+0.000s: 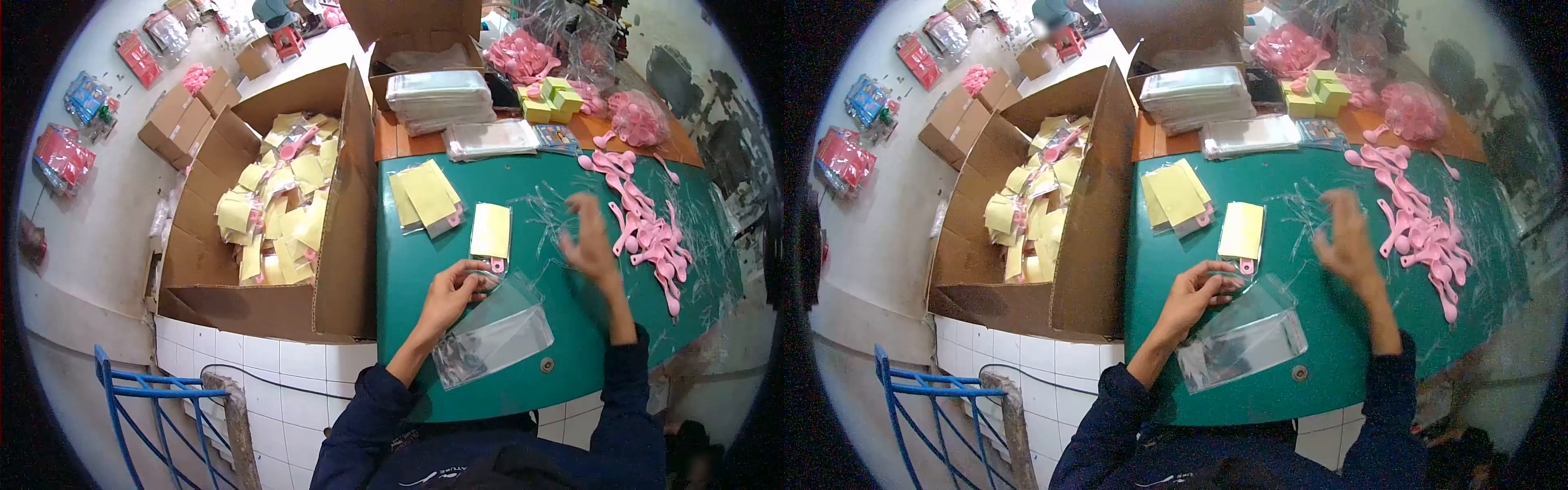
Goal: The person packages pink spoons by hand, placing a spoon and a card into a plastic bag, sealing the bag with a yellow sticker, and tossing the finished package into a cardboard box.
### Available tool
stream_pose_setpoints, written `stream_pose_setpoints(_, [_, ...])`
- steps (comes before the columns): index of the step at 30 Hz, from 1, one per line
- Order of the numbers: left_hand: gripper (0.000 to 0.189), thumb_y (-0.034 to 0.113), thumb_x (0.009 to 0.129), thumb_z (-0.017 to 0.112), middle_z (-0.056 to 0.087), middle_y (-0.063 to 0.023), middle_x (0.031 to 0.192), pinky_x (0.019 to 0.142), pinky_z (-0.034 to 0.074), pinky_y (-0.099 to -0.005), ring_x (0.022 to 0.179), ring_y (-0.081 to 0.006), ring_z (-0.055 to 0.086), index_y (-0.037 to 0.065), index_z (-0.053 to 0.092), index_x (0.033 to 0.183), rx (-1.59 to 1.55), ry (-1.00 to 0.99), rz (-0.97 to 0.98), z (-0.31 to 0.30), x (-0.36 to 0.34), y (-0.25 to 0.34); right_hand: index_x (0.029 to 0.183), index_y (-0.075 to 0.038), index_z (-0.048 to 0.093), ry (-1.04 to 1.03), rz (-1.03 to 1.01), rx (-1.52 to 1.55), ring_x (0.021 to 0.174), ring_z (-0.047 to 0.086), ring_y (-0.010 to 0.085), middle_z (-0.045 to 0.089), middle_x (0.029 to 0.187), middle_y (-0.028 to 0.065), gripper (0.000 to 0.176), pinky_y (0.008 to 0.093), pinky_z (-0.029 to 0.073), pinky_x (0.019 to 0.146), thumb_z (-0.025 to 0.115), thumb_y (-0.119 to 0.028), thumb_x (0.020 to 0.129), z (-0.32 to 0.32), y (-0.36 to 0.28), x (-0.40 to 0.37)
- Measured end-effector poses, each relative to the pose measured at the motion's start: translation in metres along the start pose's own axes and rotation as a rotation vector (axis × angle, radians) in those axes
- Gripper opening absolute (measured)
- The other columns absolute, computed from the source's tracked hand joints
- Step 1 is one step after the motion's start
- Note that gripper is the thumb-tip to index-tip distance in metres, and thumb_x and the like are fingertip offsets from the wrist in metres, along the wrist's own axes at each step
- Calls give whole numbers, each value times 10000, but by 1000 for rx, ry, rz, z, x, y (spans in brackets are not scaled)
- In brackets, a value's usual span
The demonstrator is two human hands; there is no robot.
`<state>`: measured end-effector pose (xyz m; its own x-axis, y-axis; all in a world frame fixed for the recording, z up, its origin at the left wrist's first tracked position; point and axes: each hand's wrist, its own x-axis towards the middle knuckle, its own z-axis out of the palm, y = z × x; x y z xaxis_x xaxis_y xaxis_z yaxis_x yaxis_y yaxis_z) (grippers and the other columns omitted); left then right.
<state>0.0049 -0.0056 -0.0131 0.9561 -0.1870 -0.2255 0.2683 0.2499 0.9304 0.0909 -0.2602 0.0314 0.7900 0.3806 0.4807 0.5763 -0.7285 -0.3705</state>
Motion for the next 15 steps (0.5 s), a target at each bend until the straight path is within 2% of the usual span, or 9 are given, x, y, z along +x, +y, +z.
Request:
stream_pose_setpoints(2, [185, 95, 938, 447, 633, -53, 980, 791, 482, -251, 936, -110, 587, 31, 576, 1054, 11, -14, 41, 2, -2, 3, 1128, 4, 416, -212, -110, 301, 1008, 473, 342, 447, 1024, 194, 556, 424, 402, 836, 643, -103, 632, 10, -44, -9])
stream_pose_setpoints(4, [168, 94, 938, 449, 619, -42, 1001, 834, 456, -257, 981, -108, 565, 33, 588, 1010, -20, -36, 63, 1, -2, 5, 1063, -5, 462, -202, -193, 310, 933, 521, 316, 444, 1002, 175, 451, 393, 436, 772, 673, -80, 671, 24, -78, -16])
stream_pose_setpoints(7, [152, 79, 926, 455, 621, -53, 1005, 816, 457, -247, 949, -114, 577, 33, 591, 976, -95, -84, 85, 0, -5, 7, 967, -11, 506, -71, -142, 225, 826, 558, 282, 448, 981, 158, 321, 355, 464, 703, 694, -50, 710, 43, -73, -20])
stream_pose_setpoints(8, [149, 73, 923, 454, 623, -59, 1000, 816, 456, -248, 943, -115, 581, 40, 579, 996, -68, -118, 118, -1, -3, 7, 899, -19, 523, -82, -138, 247, 776, 569, 253, 464, 966, 134, 233, 344, 475, 668, 686, -19, 732, 40, -70, -18])
stream_pose_setpoints(10, [159, 62, 917, 451, 629, -73, 988, 817, 454, -252, 929, -117, 591, 52, 556, 1037, -14, -179, 186, -3, -3, 7, 890, -18, 525, -111, -60, 333, 780, 570, 247, 474, 954, 122, 229, 340, 475, 673, 683, -2, 726, 39, -65, -18])
stream_pose_setpoints(11, [168, 61, 919, 444, 632, -81, 978, 807, 460, -255, 922, -125, 599, 53, 535, 1061, 13, -172, 141, -3, -5, 10, 886, -18, 526, -127, -19, 378, 782, 571, 243, 479, 948, 116, 227, 337, 475, 675, 681, 6, 723, 39, -63, -19])
stream_pose_setpoints(13, [196, 61, 924, 430, 639, -97, 959, 788, 474, -263, 908, -140, 617, 53, 493, 1109, 71, -161, 51, 1, -11, 25, 875, -20, 529, -97, -82, 365, 789, 572, 238, 485, 949, 110, 227, 330, 475, 682, 684, 16, 713, 40, -58, -18])
stream_pose_setpoints(15, [223, 49, 906, 459, 643, -108, 949, 700, 491, -273, 869, -179, 638, 51, 461, 1129, 136, -10, 57, 1, -9, 17, 860, -21, 533, -92, -105, 377, 804, 573, 232, 490, 957, 106, 227, 325, 477, 691, 688, 24, 700, 38, -55, -16])
